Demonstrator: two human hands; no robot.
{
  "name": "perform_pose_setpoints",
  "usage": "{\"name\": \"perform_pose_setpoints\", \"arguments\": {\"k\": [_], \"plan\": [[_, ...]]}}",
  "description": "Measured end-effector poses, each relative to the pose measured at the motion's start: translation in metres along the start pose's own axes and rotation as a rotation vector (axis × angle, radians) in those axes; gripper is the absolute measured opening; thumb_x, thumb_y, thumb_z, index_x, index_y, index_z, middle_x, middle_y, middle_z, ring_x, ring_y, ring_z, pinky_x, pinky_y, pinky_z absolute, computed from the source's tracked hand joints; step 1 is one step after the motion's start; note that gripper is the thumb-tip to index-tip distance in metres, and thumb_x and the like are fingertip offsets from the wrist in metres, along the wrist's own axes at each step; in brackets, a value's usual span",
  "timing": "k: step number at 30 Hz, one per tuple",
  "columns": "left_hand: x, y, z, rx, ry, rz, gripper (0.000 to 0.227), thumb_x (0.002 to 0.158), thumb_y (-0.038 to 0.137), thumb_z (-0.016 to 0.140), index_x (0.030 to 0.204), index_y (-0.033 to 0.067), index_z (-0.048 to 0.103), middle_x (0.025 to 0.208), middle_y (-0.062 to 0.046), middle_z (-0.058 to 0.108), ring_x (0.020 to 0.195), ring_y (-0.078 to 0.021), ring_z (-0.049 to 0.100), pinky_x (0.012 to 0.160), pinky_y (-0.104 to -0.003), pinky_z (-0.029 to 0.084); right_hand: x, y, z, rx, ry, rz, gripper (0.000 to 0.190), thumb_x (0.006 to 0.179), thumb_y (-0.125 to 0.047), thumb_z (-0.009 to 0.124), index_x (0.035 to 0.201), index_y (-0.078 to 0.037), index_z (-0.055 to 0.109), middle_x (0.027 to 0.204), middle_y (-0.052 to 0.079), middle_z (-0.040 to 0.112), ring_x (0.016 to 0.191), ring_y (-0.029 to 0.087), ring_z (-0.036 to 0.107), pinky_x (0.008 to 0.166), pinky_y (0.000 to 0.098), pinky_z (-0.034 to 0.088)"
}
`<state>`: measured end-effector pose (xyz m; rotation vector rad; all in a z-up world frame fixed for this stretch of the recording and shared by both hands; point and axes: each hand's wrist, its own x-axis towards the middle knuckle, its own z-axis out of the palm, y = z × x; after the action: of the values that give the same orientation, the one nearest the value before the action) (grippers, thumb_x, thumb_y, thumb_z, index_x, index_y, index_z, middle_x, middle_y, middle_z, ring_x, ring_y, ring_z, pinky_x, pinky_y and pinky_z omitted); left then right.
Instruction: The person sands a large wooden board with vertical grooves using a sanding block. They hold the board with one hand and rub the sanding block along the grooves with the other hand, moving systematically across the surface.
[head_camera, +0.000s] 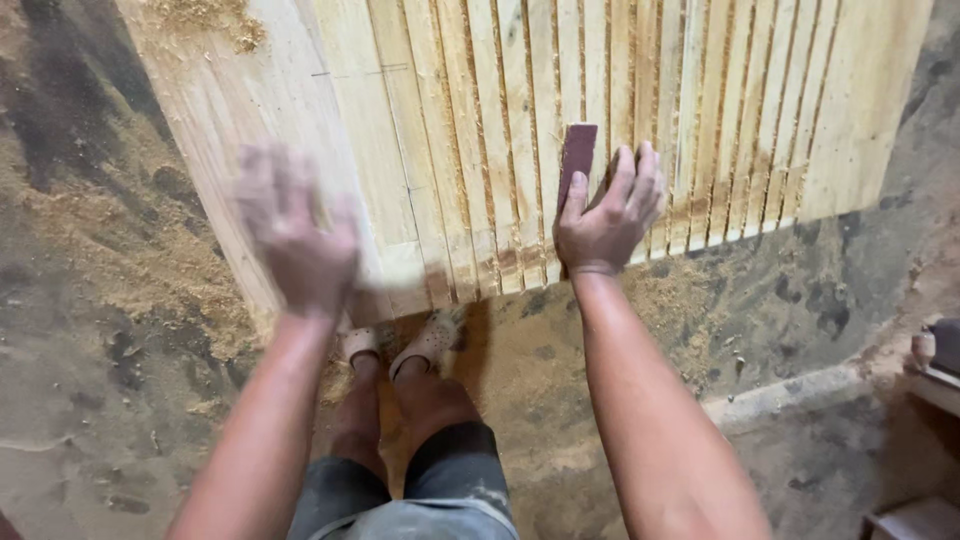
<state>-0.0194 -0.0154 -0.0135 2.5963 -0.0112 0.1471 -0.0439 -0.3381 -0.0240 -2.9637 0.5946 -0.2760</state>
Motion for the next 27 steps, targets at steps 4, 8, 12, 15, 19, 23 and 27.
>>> {"name": "perform_pose_setpoints", "arguments": {"k": [4,8,12,15,19,23,27], "plan": [[-0.015,0.039,0.019,-0.16,-0.136,0.313,0.044,0.095,0.011,0.064,0.137,-0.0023,0.061,0.151,-0.027,0.05,0.147,-0.0423,0.042,0.126,-0.059,0.027,0.006,-0.004,-0.004,0.01,-0.005,0.0,0.057,0.099,-0.038,0.061,0.144,-0.004,0.053,0.156,0.02,0.043,0.149,0.04,0.036,0.124,0.0573,0.023],[-0.021,0.06,0.032,-0.142,-0.223,0.318,0.039,0.094,0.021,0.068,0.129,0.0037,0.064,0.148,-0.022,0.051,0.145,-0.0397,0.042,0.125,-0.06,0.027,0.001,-0.004,-0.006,0.013,-0.008,-0.005,0.057,0.099,-0.037,0.06,0.144,-0.003,0.053,0.157,0.021,0.042,0.149,0.04,0.035,0.125,0.0579,0.024],[-0.014,0.064,0.025,-0.183,-0.277,0.323,0.044,0.093,0.028,0.068,0.132,0.0093,0.064,0.151,-0.022,0.046,0.148,-0.0392,0.037,0.124,-0.057,0.026,0.005,-0.003,-0.003,0.013,0.0,-0.025,0.057,0.099,-0.037,0.06,0.143,-0.002,0.053,0.156,0.021,0.042,0.15,0.04,0.035,0.125,0.058,0.024],[0.012,0.058,0.019,0.114,-0.212,0.602,0.051,0.093,0.024,0.073,0.141,0.0211,0.057,0.154,-0.021,0.041,0.149,-0.0373,0.032,0.124,-0.055,0.023,0.005,-0.002,-0.005,0.012,-0.002,-0.03,0.057,0.1,-0.037,0.059,0.144,-0.001,0.052,0.157,0.022,0.042,0.15,0.041,0.035,0.125,0.0581,0.024],[0.06,0.036,0.01,0.122,-0.314,0.617,0.049,0.1,0.041,0.07,0.139,0.0121,0.06,0.16,-0.025,0.039,0.15,-0.0396,0.033,0.124,-0.06,0.023,0.004,-0.005,-0.006,0.007,-0.013,-0.029,0.057,0.101,-0.037,0.059,0.144,-0.001,0.051,0.157,0.024,0.041,0.15,0.041,0.034,0.125,0.0589,0.023],[0.09,0.031,0.007,0.11,-0.221,0.391,0.055,0.105,0.042,0.062,0.14,-0.0006,0.059,0.154,-0.034,0.039,0.146,-0.0446,0.031,0.121,-0.06,0.021,0.003,0.0,-0.005,0.013,-0.007,-0.03,0.057,0.1,-0.038,0.059,0.144,-0.002,0.051,0.156,0.023,0.042,0.15,0.041,0.034,0.125,0.0585,0.024],[0.075,0.04,0.006,0.124,-0.426,0.781,0.055,0.105,0.041,0.053,0.144,0.0034,0.055,0.159,-0.019,0.043,0.151,-0.0308,0.031,0.127,-0.049,0.019,0.002,0.0,-0.002,0.001,-0.022,-0.036,0.057,0.102,-0.038,0.059,0.145,-0.002,0.05,0.158,0.023,0.04,0.15,0.04,0.035,0.125,0.0581,0.023]]}}
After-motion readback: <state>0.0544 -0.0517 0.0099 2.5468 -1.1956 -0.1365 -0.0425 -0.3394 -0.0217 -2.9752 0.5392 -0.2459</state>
